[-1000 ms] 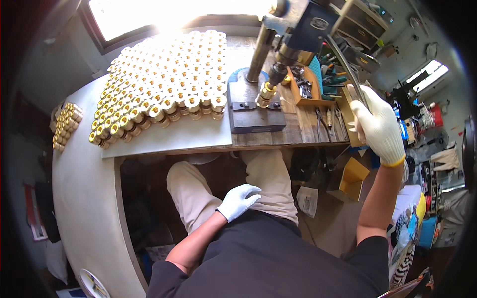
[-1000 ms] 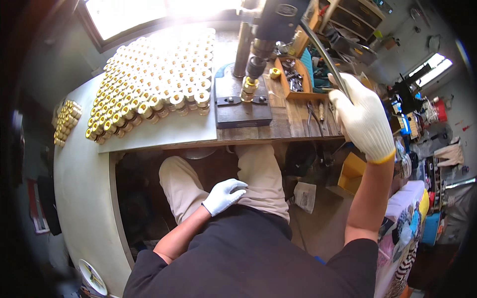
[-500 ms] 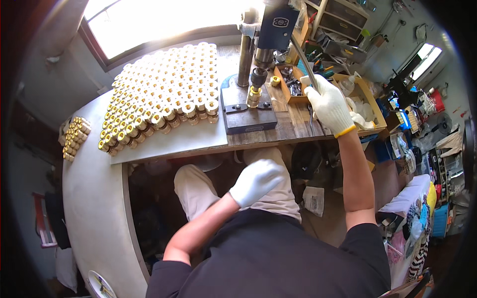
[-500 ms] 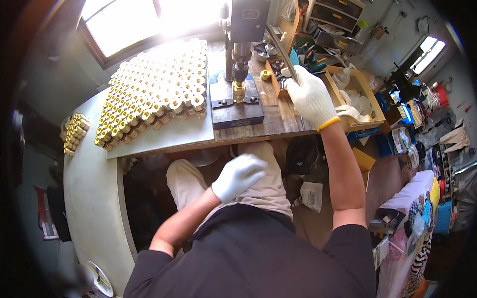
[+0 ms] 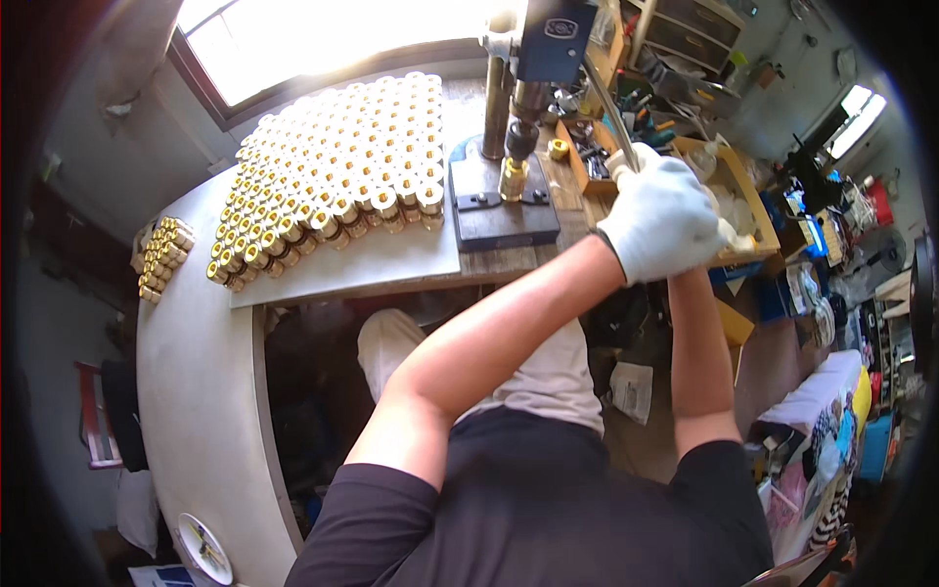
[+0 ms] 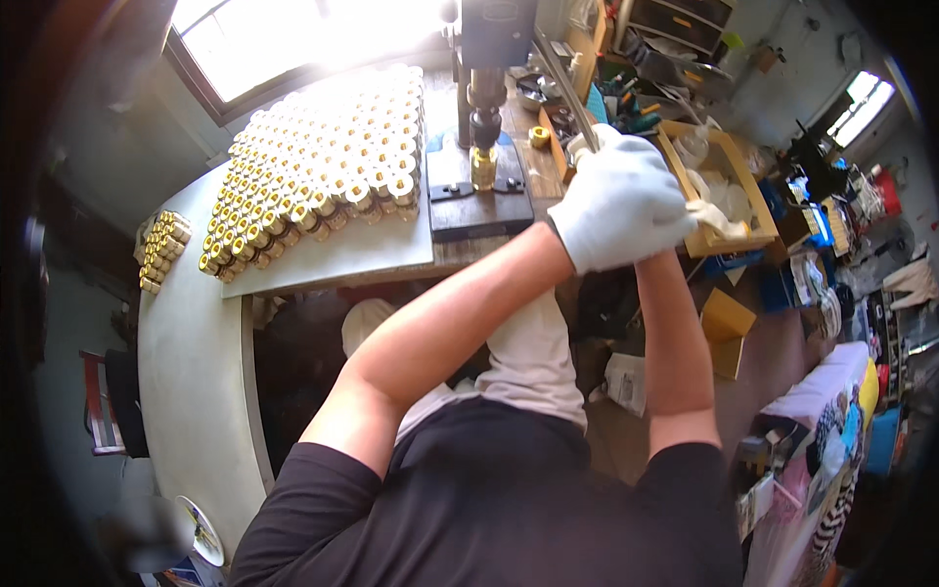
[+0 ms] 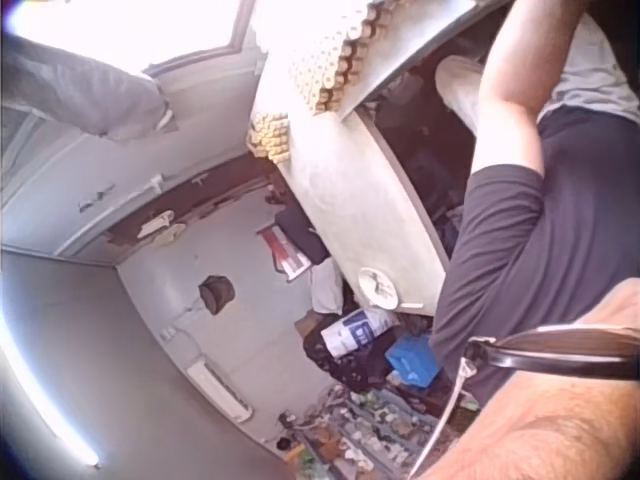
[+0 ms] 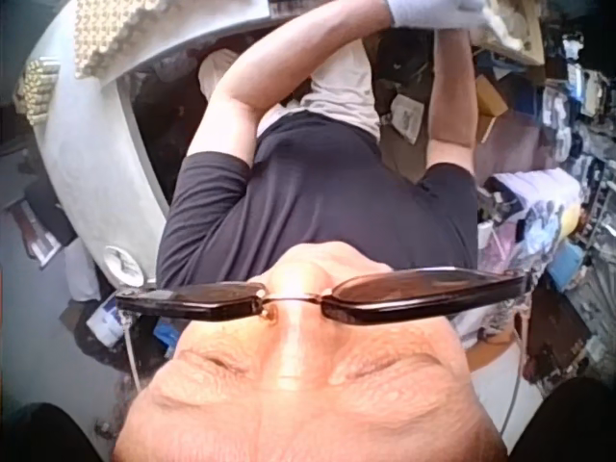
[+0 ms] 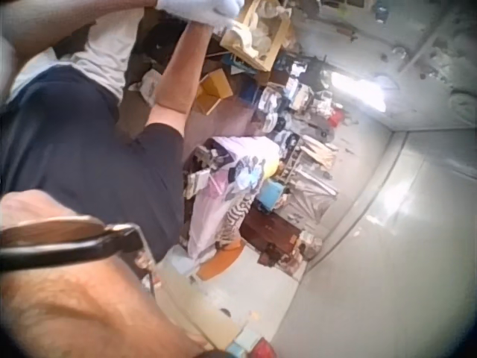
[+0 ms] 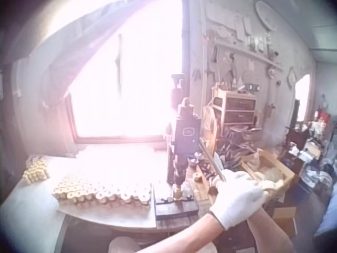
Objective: Using a manual arbor press to assemble or shape small brass-colored metal components on a workbench.
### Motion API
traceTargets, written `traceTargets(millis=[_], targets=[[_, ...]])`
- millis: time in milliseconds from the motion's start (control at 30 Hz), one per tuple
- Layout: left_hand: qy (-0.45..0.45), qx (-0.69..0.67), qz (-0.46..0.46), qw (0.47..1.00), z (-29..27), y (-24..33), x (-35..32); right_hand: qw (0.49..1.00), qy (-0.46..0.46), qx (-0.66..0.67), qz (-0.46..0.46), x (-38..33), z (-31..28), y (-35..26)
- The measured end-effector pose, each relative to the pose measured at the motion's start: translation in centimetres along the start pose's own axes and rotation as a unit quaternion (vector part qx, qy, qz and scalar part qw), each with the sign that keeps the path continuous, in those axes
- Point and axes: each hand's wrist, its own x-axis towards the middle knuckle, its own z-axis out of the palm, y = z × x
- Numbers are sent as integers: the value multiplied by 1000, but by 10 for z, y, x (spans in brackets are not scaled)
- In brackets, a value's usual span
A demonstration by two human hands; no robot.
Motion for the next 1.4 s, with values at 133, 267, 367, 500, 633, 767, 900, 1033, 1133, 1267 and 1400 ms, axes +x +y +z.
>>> traceTargets(millis=[133, 267, 367, 500, 633, 767, 900, 1033, 1133, 1267, 1400], targets=[[39, 36, -29, 998, 8, -3, -21, 997, 61, 12, -35, 11, -7, -13], [19, -53, 64, 996, -15, 24, -45, 993, 102, 36, -53, -1, -1, -29], [10, -107, 39, 993, -53, 44, -103, 970, 193, 56, -139, -14, -4, -12], [-37, 1, -163, 986, -117, 0, -177, 902, 211, 319, -202, -16, -38, -25], [61, 152, -235, 958, -146, -90, -227, 854, 234, 417, -208, 44, -108, -54], [28, 227, -256, 939, -141, -134, -234, 851, 218, 408, -248, 112, -146, -77], [12, 263, -245, 933, -144, -149, -247, 875, 118, 423, -205, 123, -85, -54], [-7, 225, -284, 932, -136, -146, -240, 943, 18, 316, -101, 78, 31, -18], [14, 259, -251, 933, -137, -142, -247, 976, -21, 203, -77, 59, 102, -5], [78, 194, -242, 948, -140, -129, -252, 992, -16, 84, -93, 56, 121, -25], [120, 132, -348, 920, -139, -114, -262, 993, 7, 71, -95, 64, 126, -33]])
